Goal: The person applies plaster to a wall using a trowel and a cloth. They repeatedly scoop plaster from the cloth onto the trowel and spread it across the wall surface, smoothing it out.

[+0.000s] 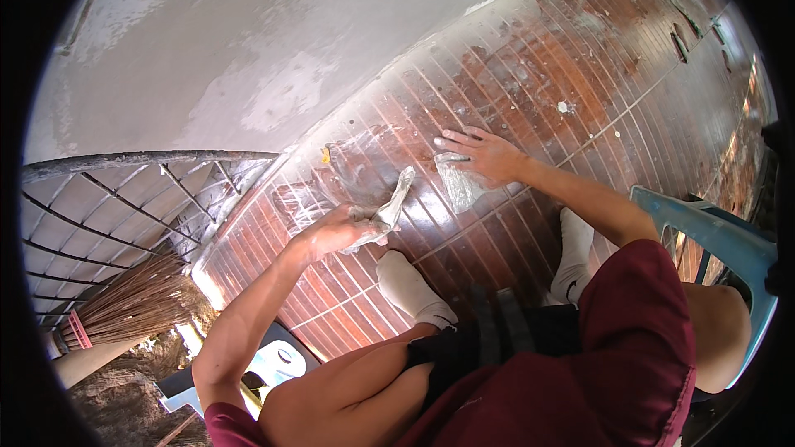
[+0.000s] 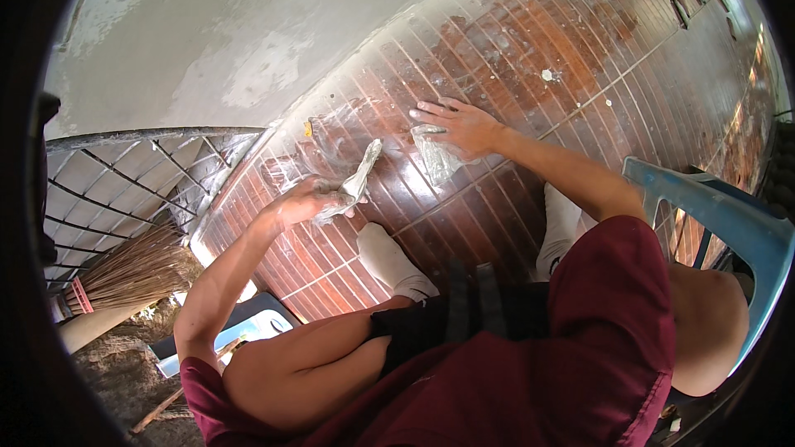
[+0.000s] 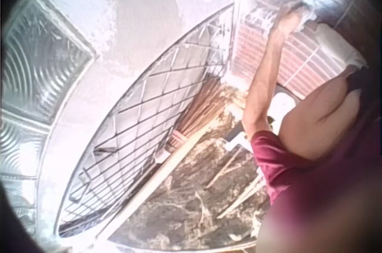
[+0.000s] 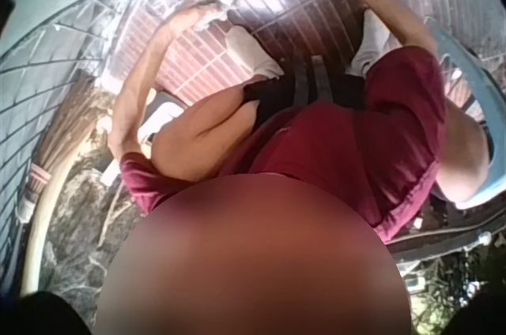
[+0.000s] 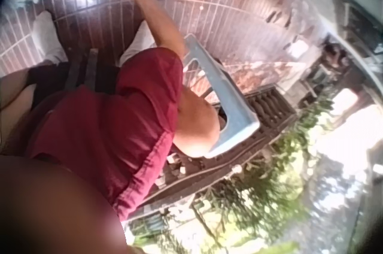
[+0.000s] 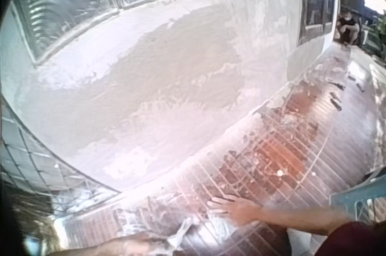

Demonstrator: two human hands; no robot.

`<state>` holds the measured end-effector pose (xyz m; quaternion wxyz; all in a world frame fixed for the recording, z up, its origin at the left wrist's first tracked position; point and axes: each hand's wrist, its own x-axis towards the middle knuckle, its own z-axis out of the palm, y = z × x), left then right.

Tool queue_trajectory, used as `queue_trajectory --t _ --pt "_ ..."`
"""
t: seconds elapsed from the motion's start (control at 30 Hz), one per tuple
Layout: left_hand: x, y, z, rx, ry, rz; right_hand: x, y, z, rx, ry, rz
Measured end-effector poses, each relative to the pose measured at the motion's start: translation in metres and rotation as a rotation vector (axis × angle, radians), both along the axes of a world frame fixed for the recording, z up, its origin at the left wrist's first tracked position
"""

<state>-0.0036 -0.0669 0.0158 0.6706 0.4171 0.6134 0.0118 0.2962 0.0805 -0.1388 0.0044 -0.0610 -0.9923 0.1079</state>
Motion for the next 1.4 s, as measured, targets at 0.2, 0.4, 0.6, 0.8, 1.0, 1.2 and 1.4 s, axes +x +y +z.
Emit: queue_trajectory --t 0.2,0.4,0.6,0.8,1.0,1.2,1.4 --pt "0.001 0.001 0.004 -0.018 -0.03 0.026 0.011 -0.015 0.003 -0.003 0.028 0.065" --pt "0.003 -0.001 0.006 -0.014 -0.038 0.04 0.039 -0.017 0.006 -0.016 -0.037 -0.018" --pt "0.004 0.002 0.008 -0.013 -0.034 0.018 0.047 -0.024 0.011 -0.158 -0.068 0.231" --pt "0.005 0.0 0.004 -0.02 -0.016 0.018 0.044 -0.011 0.014 0.032 -0.05 0.051" --pt "0.008 -0.002 0.007 0.027 -0.017 0.009 0.021 -0.006 0.008 -0.003 -0.05 0.074" --pt "0.007 -0.004 0.007 0.024 -0.029 0.024 0.014 -0.007 0.005 -0.02 -0.037 0.11" --pt "0.006 -0.008 0.004 0.009 0.003 0.035 0.004 -0.009 0.004 0.025 0.058 -0.045"
